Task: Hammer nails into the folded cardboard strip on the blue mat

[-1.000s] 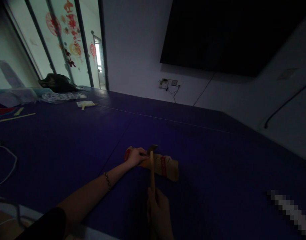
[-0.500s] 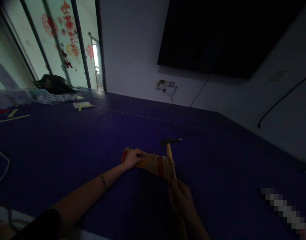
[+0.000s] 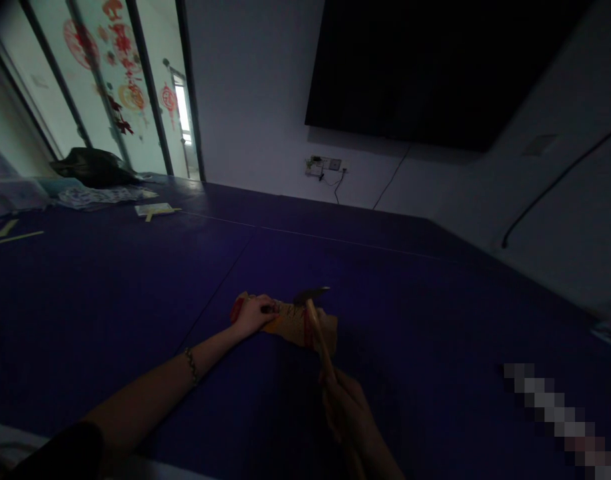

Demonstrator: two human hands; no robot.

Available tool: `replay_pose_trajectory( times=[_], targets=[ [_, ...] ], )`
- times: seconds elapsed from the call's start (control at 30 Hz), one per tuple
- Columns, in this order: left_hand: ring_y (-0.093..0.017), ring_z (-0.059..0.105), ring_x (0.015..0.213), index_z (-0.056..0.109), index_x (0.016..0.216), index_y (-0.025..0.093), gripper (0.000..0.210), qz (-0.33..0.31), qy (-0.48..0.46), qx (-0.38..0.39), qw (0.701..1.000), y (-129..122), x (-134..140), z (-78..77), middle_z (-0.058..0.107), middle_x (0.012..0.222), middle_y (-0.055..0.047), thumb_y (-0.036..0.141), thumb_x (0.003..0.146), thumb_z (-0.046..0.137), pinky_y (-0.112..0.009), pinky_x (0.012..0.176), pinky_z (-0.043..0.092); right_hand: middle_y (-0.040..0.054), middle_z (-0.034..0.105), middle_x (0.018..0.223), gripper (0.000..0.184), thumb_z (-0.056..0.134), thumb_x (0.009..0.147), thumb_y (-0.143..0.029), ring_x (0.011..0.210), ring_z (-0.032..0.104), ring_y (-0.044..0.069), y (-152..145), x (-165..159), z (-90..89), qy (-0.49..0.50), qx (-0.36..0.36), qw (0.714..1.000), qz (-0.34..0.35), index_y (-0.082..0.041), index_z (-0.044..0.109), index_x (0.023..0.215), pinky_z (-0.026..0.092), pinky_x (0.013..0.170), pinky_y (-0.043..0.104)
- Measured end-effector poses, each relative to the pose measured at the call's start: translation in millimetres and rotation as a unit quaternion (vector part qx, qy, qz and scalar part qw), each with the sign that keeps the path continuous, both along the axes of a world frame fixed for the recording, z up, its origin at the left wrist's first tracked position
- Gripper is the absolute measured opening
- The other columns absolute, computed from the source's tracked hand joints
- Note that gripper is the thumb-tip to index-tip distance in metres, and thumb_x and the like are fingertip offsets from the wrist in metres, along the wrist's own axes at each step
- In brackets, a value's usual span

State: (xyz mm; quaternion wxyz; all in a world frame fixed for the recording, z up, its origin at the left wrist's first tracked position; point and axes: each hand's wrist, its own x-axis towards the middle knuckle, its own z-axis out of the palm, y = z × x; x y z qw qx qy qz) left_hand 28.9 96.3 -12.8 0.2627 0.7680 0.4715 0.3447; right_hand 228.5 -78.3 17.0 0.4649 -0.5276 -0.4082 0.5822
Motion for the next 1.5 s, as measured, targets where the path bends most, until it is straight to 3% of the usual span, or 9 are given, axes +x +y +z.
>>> replay_pose_trajectory(
  times=[0.53, 0.87, 1.03, 1.17, 1.3, 1.5],
  targets=[
    [-0.013, 0.057, 0.074, 0.063, 0.068, 0.016, 0.005, 0.01, -0.014, 0.003, 1.0, -5.5, 1.8, 4.7, 0.061, 0.077, 0.001, 0.016, 0.063, 0.065, -0.024, 0.071, 0.043, -0.0083, 0.04, 0.044, 0.041, 0.054, 0.067, -0.056, 0.031, 0.034, 0.004, 1.9, 1.9, -6.1, -0.027, -0.013, 1.0, 0.007, -0.018, 0.048, 0.08, 0.025, 0.028, 0.016],
    [-0.013, 0.057, 0.076, 0.064, 0.069, 0.016, 0.005, 0.003, -0.011, -0.003, 1.0, -6.2, 0.5, 7.3, 0.062, 0.078, 0.001, 0.016, 0.064, 0.065, -0.024, 0.071, 0.043, -0.0084, 0.039, 0.043, 0.041, 0.053, 0.067, -0.056, 0.03, 0.031, 0.004, -0.5, -0.9, -0.1, -0.041, -0.005, 0.999, 0.003, -0.018, 0.048, 0.079, 0.024, 0.027, 0.017],
    [-0.015, 0.058, 0.081, 0.065, 0.079, 0.017, 0.015, 0.011, -0.015, -0.007, 1.0, -6.8, 0.2, 6.7, 0.064, 0.084, -0.001, 0.015, 0.064, 0.065, -0.025, 0.076, 0.043, -0.0083, 0.04, 0.043, 0.041, 0.054, 0.067, -0.055, 0.03, 0.034, 0.005, 1.8, 6.8, -0.7, -0.031, -0.005, 0.999, -0.041, -0.017, 0.048, 0.083, 0.026, 0.027, 0.016],
    [-0.016, 0.059, 0.084, 0.062, 0.095, 0.019, 0.031, 0.027, -0.023, -0.014, 0.999, -7.4, 0.4, 4.8, 0.065, 0.089, -0.002, 0.018, 0.064, 0.066, -0.027, 0.078, 0.044, -0.0073, 0.042, 0.045, 0.042, 0.055, 0.067, -0.054, 0.032, 0.036, 0.006, 6.1, 18.8, 3.5, -0.088, 0.034, 0.991, -0.095, -0.017, 0.049, 0.086, 0.028, 0.028, 0.019],
    [-0.017, 0.059, 0.087, 0.059, 0.103, 0.019, 0.038, 0.034, -0.03, -0.022, 0.999, -8.0, 0.4, 3.4, 0.065, 0.091, -0.002, 0.018, 0.065, 0.065, -0.028, 0.08, 0.044, -0.0028, 0.048, 0.048, 0.04, 0.052, 0.067, -0.054, 0.041, 0.046, 0.011, 16.6, 39.6, 12.7, -0.271, 0.066, 0.948, -0.156, -0.015, 0.056, 0.078, 0.034, 0.037, 0.023],
    [-0.017, 0.058, 0.09, 0.059, 0.102, 0.019, 0.039, 0.031, -0.03, -0.022, 0.999, -7.2, 0.2, 2.9, 0.064, 0.095, -0.003, 0.017, 0.064, 0.065, -0.028, 0.082, 0.043, 0.0073, 0.065, 0.065, 0.042, 0.041, 0.075, -0.047, 0.062, 0.06, 0.021, 48.7, 78.6, 20.3, -0.601, 0.003, 0.785, -0.147, -0.013, 0.064, 0.083, 0.04, 0.054, 0.027]
  ],
)
